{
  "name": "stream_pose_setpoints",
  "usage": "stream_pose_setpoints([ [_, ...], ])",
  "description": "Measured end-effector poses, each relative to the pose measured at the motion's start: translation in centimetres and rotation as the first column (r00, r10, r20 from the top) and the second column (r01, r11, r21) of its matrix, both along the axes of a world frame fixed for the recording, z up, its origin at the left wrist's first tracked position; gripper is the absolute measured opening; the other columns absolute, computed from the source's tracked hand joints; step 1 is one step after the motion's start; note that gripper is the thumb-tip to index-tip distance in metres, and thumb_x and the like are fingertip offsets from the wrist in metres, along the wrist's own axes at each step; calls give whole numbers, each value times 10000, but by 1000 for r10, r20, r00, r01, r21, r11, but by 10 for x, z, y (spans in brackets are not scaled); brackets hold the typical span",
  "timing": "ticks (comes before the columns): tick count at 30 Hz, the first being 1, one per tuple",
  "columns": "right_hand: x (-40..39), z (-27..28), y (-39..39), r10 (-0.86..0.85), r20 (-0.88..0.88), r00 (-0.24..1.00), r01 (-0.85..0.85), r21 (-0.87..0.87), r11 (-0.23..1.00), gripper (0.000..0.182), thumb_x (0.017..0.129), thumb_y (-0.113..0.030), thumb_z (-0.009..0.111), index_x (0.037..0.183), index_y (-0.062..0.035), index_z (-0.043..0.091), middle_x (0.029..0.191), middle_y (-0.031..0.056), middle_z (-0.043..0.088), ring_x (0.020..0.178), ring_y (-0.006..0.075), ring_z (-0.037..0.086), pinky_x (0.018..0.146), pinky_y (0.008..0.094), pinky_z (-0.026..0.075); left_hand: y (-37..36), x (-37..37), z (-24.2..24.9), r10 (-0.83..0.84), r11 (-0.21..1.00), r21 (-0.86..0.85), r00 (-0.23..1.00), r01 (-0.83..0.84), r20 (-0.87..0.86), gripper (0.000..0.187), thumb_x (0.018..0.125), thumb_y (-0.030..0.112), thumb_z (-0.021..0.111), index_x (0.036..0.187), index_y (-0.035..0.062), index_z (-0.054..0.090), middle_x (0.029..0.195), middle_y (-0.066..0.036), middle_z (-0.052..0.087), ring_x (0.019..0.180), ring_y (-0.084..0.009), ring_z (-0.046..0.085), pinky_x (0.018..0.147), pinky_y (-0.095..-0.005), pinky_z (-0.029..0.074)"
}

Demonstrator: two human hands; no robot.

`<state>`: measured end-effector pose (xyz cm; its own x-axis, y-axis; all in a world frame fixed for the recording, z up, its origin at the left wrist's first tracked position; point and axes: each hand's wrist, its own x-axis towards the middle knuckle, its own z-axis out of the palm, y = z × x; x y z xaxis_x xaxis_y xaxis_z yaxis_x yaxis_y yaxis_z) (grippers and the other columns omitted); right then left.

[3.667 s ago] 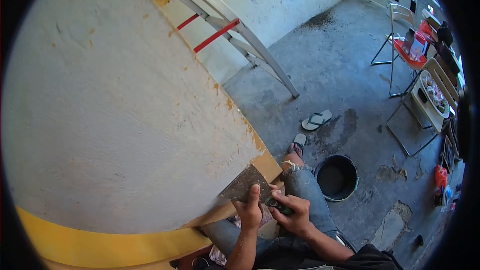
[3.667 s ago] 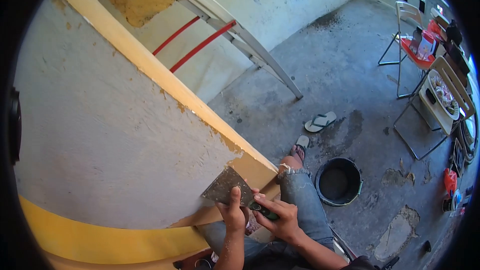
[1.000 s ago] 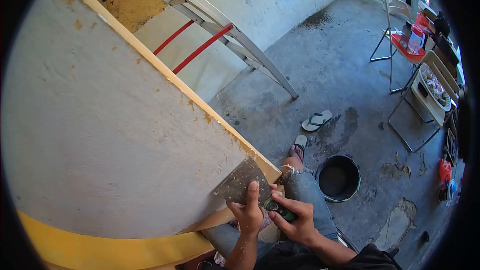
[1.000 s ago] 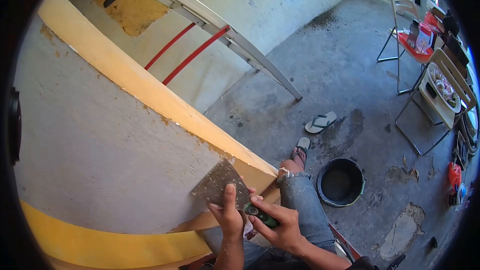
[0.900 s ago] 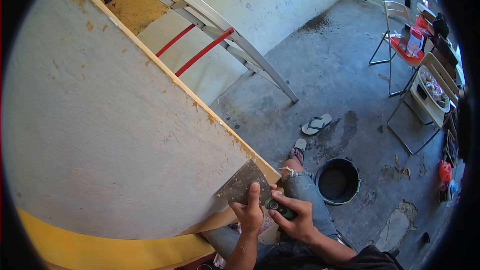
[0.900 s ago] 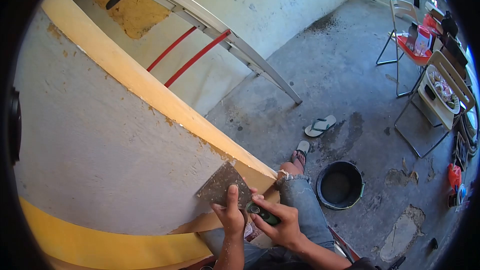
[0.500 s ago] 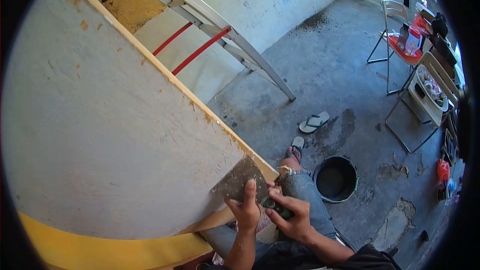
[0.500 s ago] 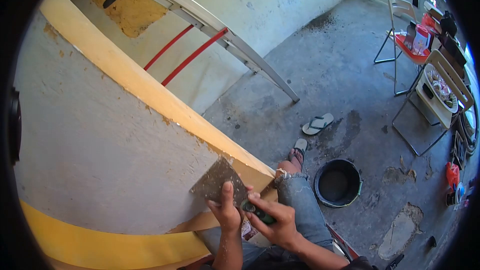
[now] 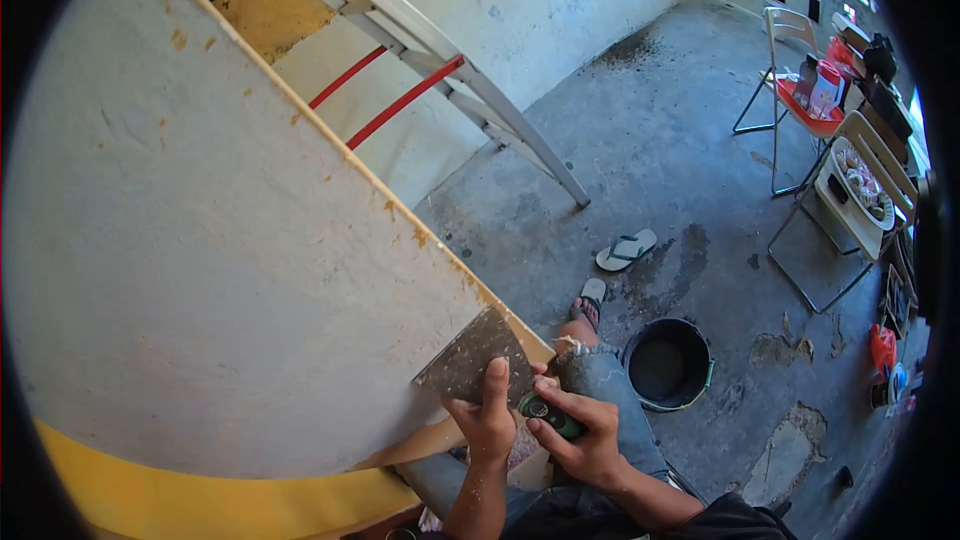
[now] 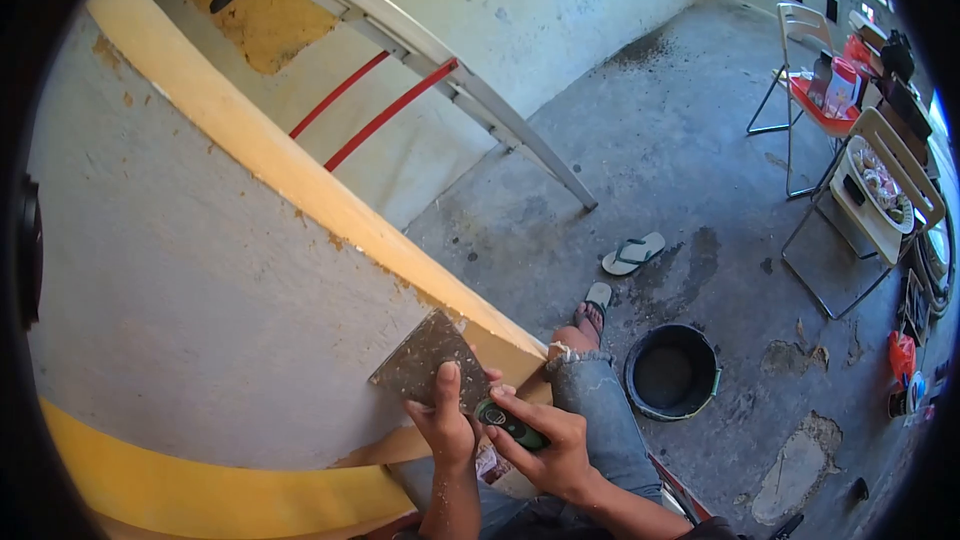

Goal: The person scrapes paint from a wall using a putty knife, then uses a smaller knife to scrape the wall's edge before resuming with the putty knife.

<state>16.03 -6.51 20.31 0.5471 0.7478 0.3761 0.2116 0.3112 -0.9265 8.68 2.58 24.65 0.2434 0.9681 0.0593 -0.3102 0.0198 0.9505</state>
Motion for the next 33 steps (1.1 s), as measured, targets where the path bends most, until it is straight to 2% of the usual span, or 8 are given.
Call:
stream_pose_setpoints([
  [4,1,-8,-1,-13,17,1000,13,-5,1000,429,759,-59,772,1172,-20,664,1019,176,711,875,223,720,766,289,543,1,2,-4,-38,999,-27,999,39,32,260,913,142,609,1042,-81,573,908,-144,629,687,-245,662,581,-353,571],
  [6,4,1,3,-6,-7,1000,6,-14,1000,426,757,-58,773,1168,-19,666,1033,179,708,888,224,719,779,292,543,4,5,-2,-33,999,-9,998,34,61,191,946,113,583,935,-73,623,815,-148,691,720,-209,687,659,-315,569],
  [10,-3,-1,-1,-47,37,998,48,-4,999,423,756,-61,774,1162,-16,668,1048,181,705,910,229,717,796,297,544,0,0,-2,-36,998,-42,999,37,30,182,947,111,584,943,-66,626,814,-142,692,712,-203,686,649,-309,567],
  [11,-2,-4,-2,-21,12,1000,22,-20,1000,425,756,-61,773,1165,-15,666,1049,177,706,920,239,716,804,294,543,0,-1,-4,-62,998,-15,997,63,41,256,922,119,599,1083,-77,569,922,-157,638,704,-246,665,583,-359,574],
  [18,0,2,-1,-5,-31,1000,4,-42,999,432,751,-60,773,1167,-15,666,1041,173,708,894,228,719,786,289,545,2,1,3,-75,996,-55,996,77,38,263,923,136,602,1070,-78,564,926,-151,628,701,-242,665,581,-357,577],
  [24,0,-1,-3,47,-71,996,-49,-27,998,442,744,-52,777,1164,10,655,1087,203,692,998,245,693,861,294,519,-2,1,0,-19,999,-34,999,21,49,279,921,155,601,1065,-81,562,921,-151,623,692,-253,661,563,-354,573],
  [26,-2,-1,-5,43,-41,998,-46,-60,997,424,746,-51,775,1148,15,660,1074,200,696,988,253,697,856,297,523,-1,-3,-3,-14,1000,-25,999,15,38,179,936,90,576,987,-82,584,837,-162,668,733,-240,686,667,-347,580],
  [33,-2,0,-1,3,2,1000,-2,-8,1000,430,746,-73,777,1161,-35,675,994,170,714,867,227,724,749,283,547,-3,-7,-8,6,1000,-15,1000,-6,-13,278,929,160,601,1055,-86,574,925,-162,645,706,-244,672,610,-350,573],
])
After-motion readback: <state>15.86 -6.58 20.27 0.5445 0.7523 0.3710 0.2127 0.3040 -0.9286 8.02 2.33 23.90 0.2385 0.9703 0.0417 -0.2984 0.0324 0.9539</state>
